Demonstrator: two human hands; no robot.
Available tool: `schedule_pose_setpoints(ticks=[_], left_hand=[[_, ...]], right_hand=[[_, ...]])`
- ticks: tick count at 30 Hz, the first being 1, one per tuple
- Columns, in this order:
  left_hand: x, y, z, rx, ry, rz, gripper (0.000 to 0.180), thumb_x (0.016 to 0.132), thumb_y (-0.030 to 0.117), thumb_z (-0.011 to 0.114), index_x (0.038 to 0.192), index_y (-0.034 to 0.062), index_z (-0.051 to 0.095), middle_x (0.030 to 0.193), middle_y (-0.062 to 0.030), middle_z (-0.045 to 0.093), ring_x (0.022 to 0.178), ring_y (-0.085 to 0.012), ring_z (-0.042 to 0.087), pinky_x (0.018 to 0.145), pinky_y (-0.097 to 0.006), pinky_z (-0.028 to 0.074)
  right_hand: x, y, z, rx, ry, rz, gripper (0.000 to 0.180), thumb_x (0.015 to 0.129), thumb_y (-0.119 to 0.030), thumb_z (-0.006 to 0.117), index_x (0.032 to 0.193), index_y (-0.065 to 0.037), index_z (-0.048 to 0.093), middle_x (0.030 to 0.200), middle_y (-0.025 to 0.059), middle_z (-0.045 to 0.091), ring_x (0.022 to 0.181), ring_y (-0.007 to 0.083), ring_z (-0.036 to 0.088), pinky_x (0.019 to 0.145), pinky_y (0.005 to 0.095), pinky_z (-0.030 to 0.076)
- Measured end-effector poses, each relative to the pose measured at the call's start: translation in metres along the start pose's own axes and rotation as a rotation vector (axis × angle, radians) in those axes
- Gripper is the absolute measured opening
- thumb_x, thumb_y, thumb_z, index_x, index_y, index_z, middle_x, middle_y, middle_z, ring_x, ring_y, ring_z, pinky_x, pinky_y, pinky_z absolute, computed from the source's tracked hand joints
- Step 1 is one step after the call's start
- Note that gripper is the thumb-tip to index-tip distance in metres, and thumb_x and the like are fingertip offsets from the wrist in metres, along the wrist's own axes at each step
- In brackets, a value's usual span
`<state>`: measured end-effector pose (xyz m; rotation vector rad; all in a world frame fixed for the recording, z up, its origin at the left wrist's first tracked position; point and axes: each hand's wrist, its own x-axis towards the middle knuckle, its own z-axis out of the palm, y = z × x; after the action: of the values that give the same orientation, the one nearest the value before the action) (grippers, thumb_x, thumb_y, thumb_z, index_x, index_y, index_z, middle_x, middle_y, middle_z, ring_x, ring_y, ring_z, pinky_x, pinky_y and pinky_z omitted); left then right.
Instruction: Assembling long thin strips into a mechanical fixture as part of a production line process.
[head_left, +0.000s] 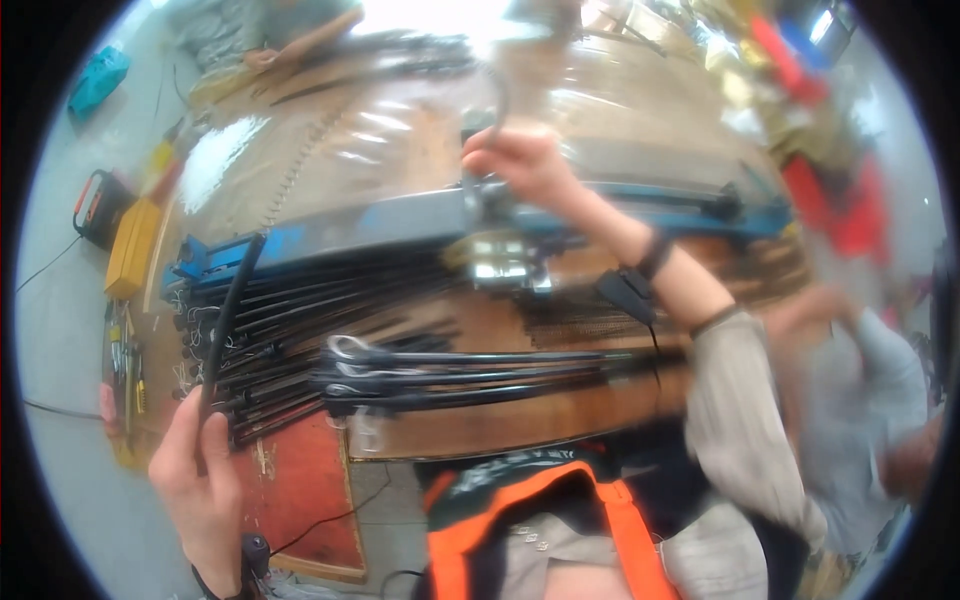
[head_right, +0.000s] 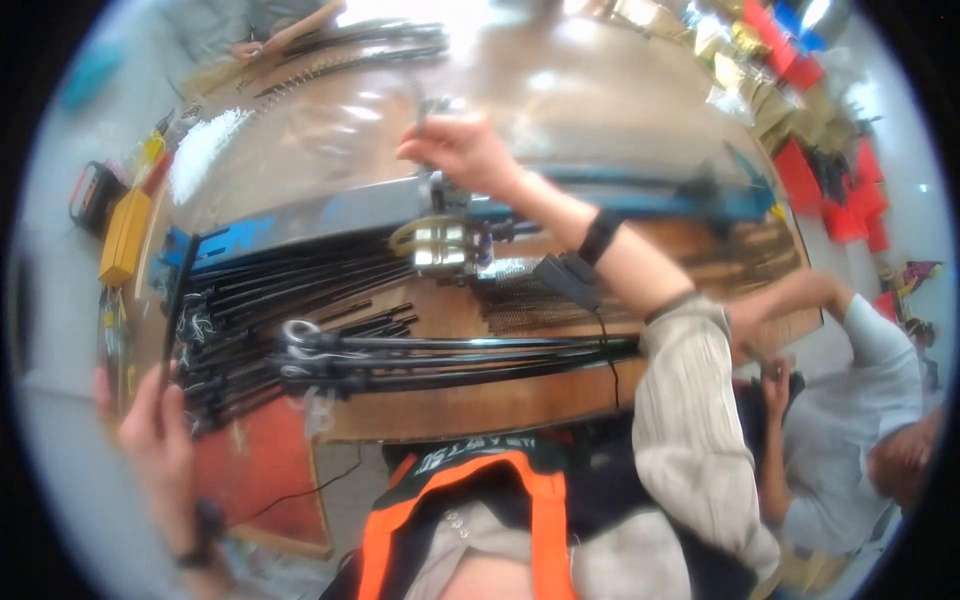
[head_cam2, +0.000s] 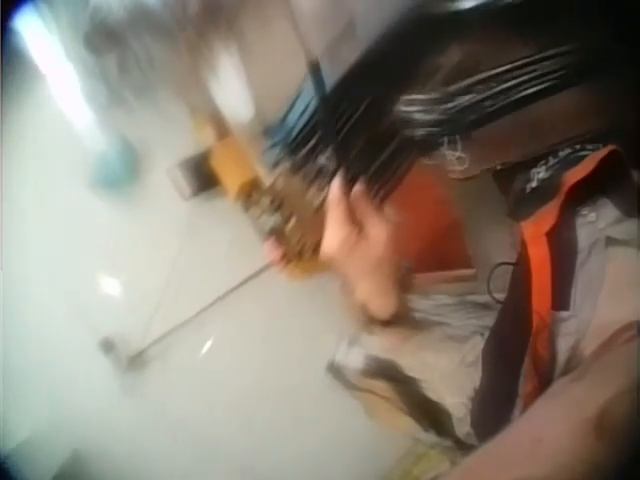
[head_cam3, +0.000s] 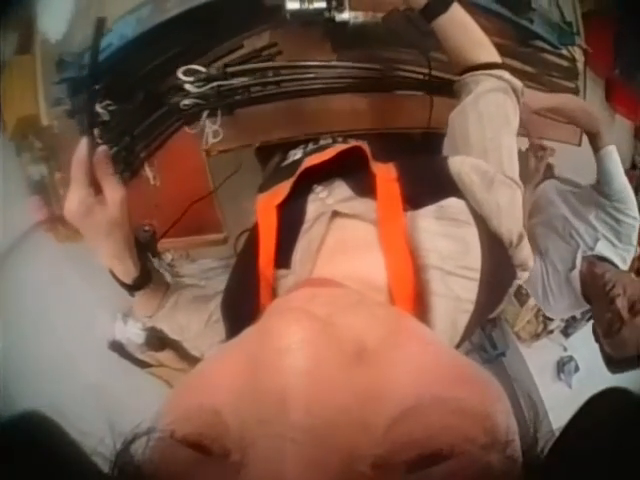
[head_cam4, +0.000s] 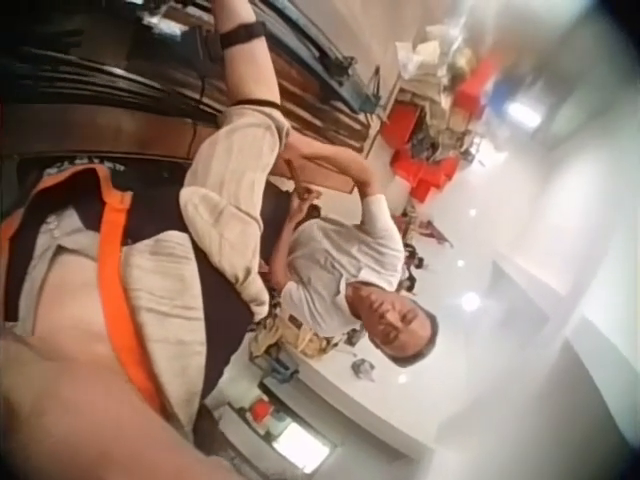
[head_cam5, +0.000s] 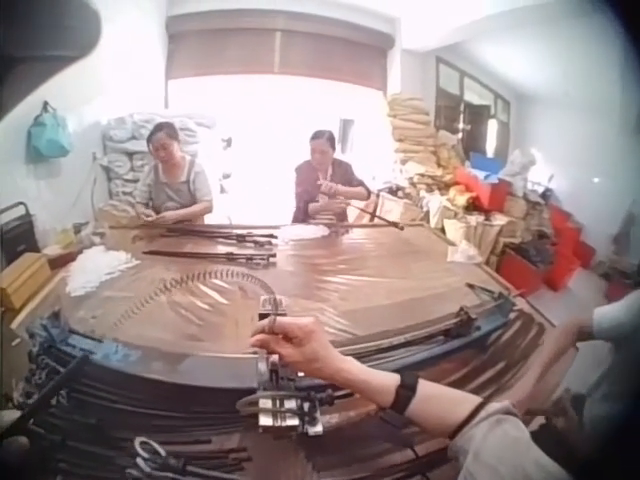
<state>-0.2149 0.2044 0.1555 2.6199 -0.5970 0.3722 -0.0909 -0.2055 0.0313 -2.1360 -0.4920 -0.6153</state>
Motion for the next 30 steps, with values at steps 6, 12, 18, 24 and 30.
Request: schedule_pose_setpoints(ticks=[6, 12, 18, 24, 30], left_hand=[[0.019, -0.009, 0.024, -0.113, -0.040, -0.029, 0.023, 0.096, 0.002, 0.056, 0.116, -0.0050, 0.062, 0.089, -0.0163, 0.068, 0.078, -0.0205, 0.064, 0.072, -0.029, 0.049], [0.042, -0.026, 0.047, -0.169, -0.031, -0.025, 0.023, 0.095, 0.003, 0.058, 0.116, -0.0040, 0.062, 0.088, -0.0163, 0.067, 0.076, -0.0224, 0.063, 0.070, -0.030, 0.049], [0.073, -0.051, 0.067, -0.118, -0.061, 0.029, 0.023, 0.095, 0.005, 0.059, 0.117, -0.0019, 0.063, 0.090, -0.0178, 0.067, 0.075, -0.0250, 0.063, 0.069, -0.032, 0.049], [0.106, -0.071, 0.096, -0.040, -0.105, 0.153, 0.022, 0.093, 0.008, 0.061, 0.115, 0.0034, 0.065, 0.086, -0.0181, 0.066, 0.073, -0.0308, 0.063, 0.065, -0.036, 0.049], [0.158, -0.026, 0.173, 0.107, -0.167, 0.465, 0.014, 0.089, 0.014, 0.062, 0.102, 0.0143, 0.066, 0.074, -0.0141, 0.060, 0.072, -0.0354, 0.064, 0.059, -0.044, 0.050]], right_hand=[[0.008, 0.010, 0.011, 0.059, -0.022, 0.019, 0.013, 0.090, -0.015, 0.070, 0.098, -0.007, 0.073, 0.081, 0.0067, 0.072, 0.074, 0.0126, 0.069, 0.066, 0.0260, 0.055], [0.018, 0.020, 0.030, 0.086, -0.181, 0.050, 0.011, 0.090, -0.016, 0.069, 0.096, -0.007, 0.071, 0.080, 0.0089, 0.072, 0.073, 0.0154, 0.070, 0.063, 0.0288, 0.055], [0.020, 0.016, 0.041, -0.455, -0.359, -0.007, 0.011, 0.093, -0.019, 0.064, 0.099, -0.011, 0.067, 0.078, 0.0103, 0.070, 0.069, 0.0229, 0.070, 0.060, 0.0320, 0.056], [-0.066, 0.072, -0.082, -0.713, -0.152, -0.097, 0.008, 0.080, -0.006, 0.067, 0.086, -0.010, 0.063, 0.074, 0.0096, 0.066, 0.075, 0.0294, 0.067, 0.064, 0.0369, 0.054], [-0.149, 0.078, -0.194, -0.997, -0.085, 0.043, 0.005, 0.080, -0.005, 0.066, 0.083, -0.008, 0.063, 0.079, 0.0133, 0.063, 0.079, 0.0348, 0.059, 0.070, 0.0444, 0.046]])
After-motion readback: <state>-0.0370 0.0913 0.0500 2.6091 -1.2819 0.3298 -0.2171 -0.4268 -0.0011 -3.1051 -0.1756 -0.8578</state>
